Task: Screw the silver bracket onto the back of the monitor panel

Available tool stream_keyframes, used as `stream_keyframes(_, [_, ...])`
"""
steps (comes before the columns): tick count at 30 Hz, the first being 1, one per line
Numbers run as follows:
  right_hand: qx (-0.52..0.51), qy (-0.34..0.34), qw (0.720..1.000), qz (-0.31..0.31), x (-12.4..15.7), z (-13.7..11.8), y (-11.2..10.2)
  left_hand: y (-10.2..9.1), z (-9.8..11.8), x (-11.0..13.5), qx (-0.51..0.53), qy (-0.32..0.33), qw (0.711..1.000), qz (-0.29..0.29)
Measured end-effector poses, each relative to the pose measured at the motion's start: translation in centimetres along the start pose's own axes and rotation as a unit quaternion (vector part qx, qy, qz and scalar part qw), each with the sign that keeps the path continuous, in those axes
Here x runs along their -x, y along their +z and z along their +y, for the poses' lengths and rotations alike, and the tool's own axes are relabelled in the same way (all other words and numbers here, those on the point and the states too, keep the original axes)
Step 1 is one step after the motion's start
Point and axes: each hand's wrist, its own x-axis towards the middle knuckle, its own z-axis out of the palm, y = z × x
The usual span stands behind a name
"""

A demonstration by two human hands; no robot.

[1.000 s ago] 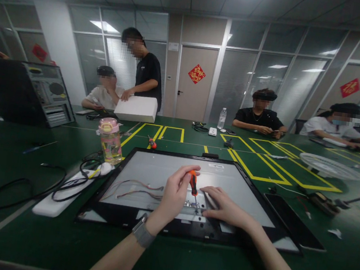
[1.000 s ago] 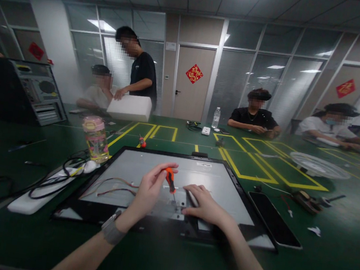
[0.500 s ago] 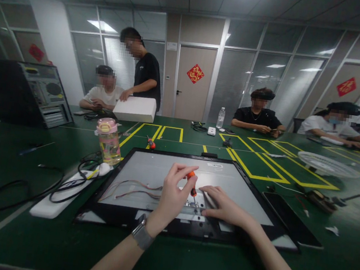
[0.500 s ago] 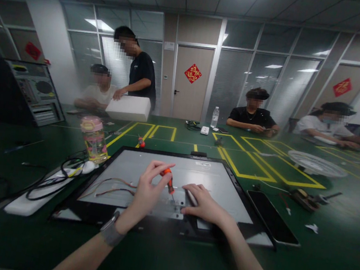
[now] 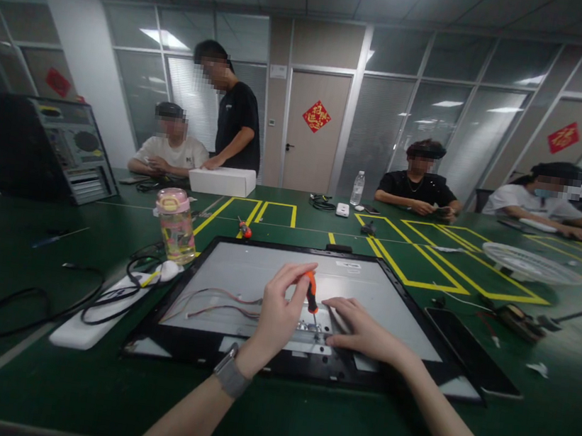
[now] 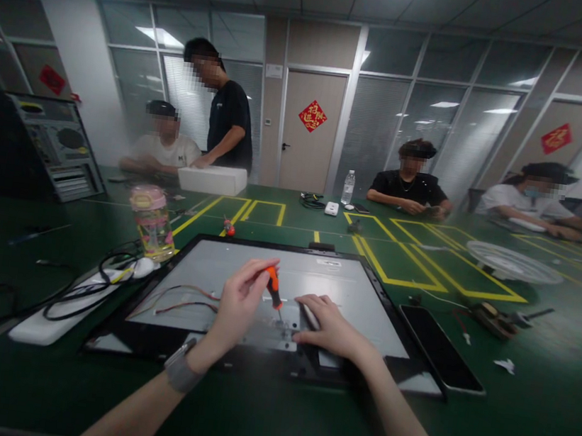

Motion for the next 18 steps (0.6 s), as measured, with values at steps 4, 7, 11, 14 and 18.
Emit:
stream_keyframes(4, [-0.002, -0.004, 1.000, 0.004, 0.00, 0.08, 0.02, -0.03, 0.02, -0.12, -0.018, -0.017, 0.999, 0.022])
stream_keyframes(7, [-0.002, -0.001, 1.000, 0.004, 0.01, 0.14, 0.05, 0.05, -0.03, -0.02, 0.026, -0.027, 0.999, -0.012])
stream_keyframes(11, [-0.001, -0.004, 1.000, 0.004, -0.02, 0.28, 0.14, 0.15, 0.04, 0.20, 0.003, -0.013, 1.000, -0.018])
stream_keyframes(14, [-0.001, -0.005, 1.000, 0.004, -0.03, 0.26, 0.14, 0.04, 0.14, 0.21, -0.052, 0.006, 0.999, -0.004])
stream_keyframes(18, [-0.008, 0.003, 1.000, -0.003, 0.02, 0.00, -0.02, -0.16, 0.05, -0.01, -0.026, 0.006, 0.999, -0.039])
